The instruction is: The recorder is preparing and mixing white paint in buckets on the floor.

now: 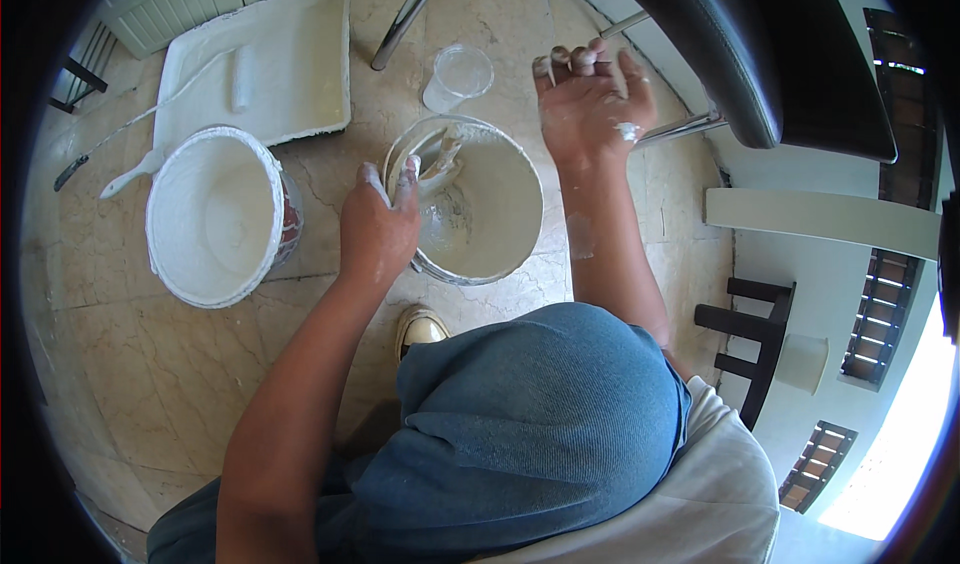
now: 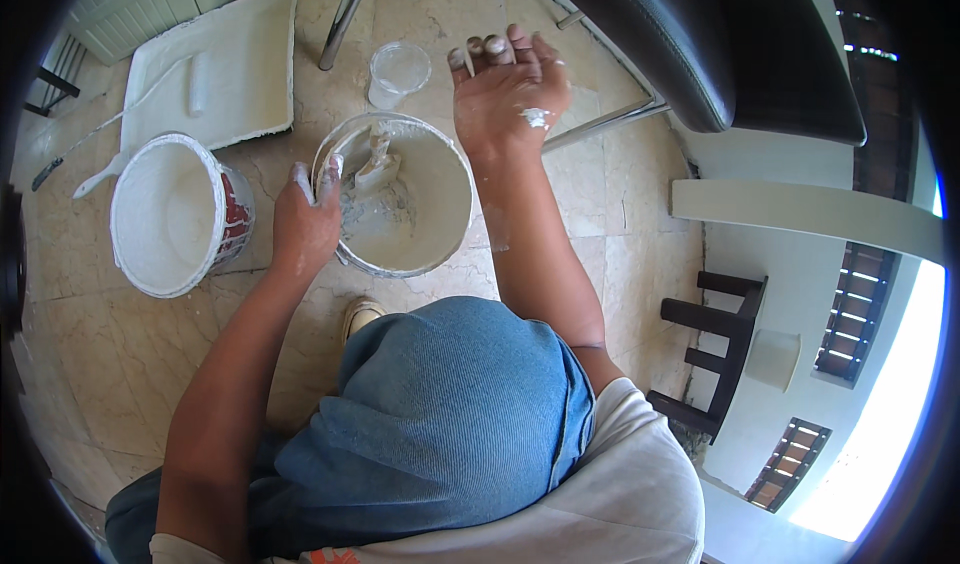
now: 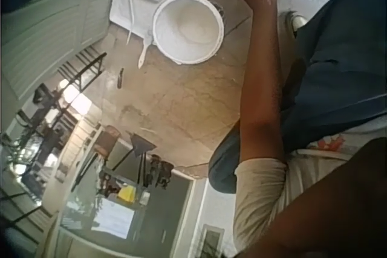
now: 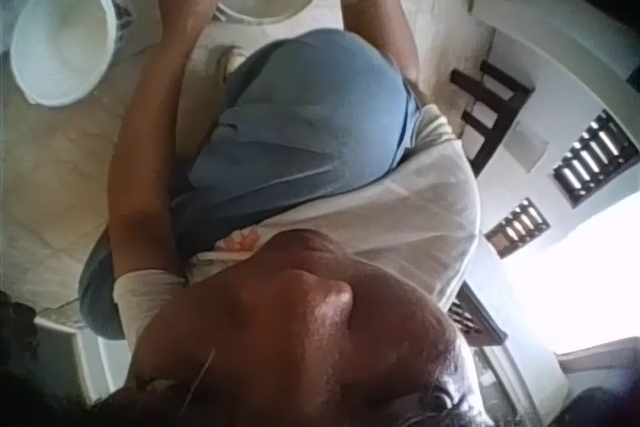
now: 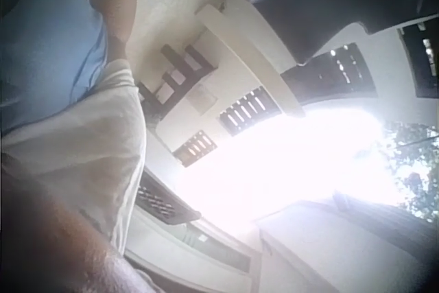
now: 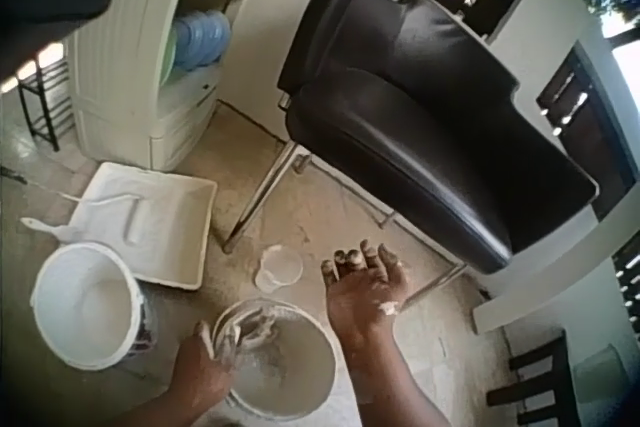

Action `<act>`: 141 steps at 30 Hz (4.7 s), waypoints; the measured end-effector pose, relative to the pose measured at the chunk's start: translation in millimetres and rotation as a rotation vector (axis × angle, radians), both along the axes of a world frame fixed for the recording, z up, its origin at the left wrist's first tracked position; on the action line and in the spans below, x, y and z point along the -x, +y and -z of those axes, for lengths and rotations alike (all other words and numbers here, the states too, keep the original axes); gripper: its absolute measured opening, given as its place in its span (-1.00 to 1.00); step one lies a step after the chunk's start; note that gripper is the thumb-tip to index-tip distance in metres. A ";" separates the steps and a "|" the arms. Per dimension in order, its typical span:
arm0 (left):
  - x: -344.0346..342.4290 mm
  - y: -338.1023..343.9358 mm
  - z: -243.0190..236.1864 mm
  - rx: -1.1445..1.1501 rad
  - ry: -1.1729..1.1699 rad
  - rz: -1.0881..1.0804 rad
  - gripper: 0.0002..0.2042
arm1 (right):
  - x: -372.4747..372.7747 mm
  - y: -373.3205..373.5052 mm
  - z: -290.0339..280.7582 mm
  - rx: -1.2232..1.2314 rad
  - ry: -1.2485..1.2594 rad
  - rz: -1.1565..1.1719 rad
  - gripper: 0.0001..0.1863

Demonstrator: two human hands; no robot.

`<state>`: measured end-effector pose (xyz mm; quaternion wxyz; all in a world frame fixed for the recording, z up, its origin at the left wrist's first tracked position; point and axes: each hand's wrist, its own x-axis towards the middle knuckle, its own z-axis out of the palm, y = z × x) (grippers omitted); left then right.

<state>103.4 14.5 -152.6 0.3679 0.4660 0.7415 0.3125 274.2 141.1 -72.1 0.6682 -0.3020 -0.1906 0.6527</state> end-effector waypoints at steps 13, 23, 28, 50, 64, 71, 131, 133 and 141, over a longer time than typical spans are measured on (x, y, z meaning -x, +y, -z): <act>-27.6 -30.6 -6.0 0.009 -0.176 -0.082 -0.57 | 18.5 -37.9 -18.6 -0.029 -1.770 -0.647 -0.62; -33.5 -49.8 26.9 0.014 -0.459 0.160 -0.53 | 12.9 -38.9 64.2 -0.147 -2.089 -1.020 -0.56; -24.9 -49.3 30.2 0.154 -0.696 0.139 -0.58 | -1.9 -46.7 61.9 0.044 -2.080 -0.797 -0.59; -10.0 -39.1 9.5 0.152 -0.506 0.239 -0.67 | -13.9 -62.9 38.6 0.038 -2.229 -0.974 -0.68; -3.6 -36.2 14.6 0.146 -0.429 0.348 -0.66 | -37.6 -52.6 3.3 0.042 -1.812 -1.019 -0.54; -2.9 -33.5 8.0 0.153 -0.359 0.383 -0.62 | -38.5 -65.0 5.8 -0.264 -1.947 -0.799 -0.59; 2.8 -31.3 11.8 0.139 -0.441 0.316 -0.53 | -14.8 -73.2 44.5 -0.328 -1.966 -0.617 -0.60; 1.1 -31.6 13.4 0.136 -0.463 0.310 -0.53 | -24.8 -73.6 31.7 -0.275 -1.950 -0.595 -0.60; 0.7 -27.4 8.5 0.160 -0.456 0.383 -0.54 | -32.8 -72.3 39.1 -0.152 -2.010 -0.589 -0.62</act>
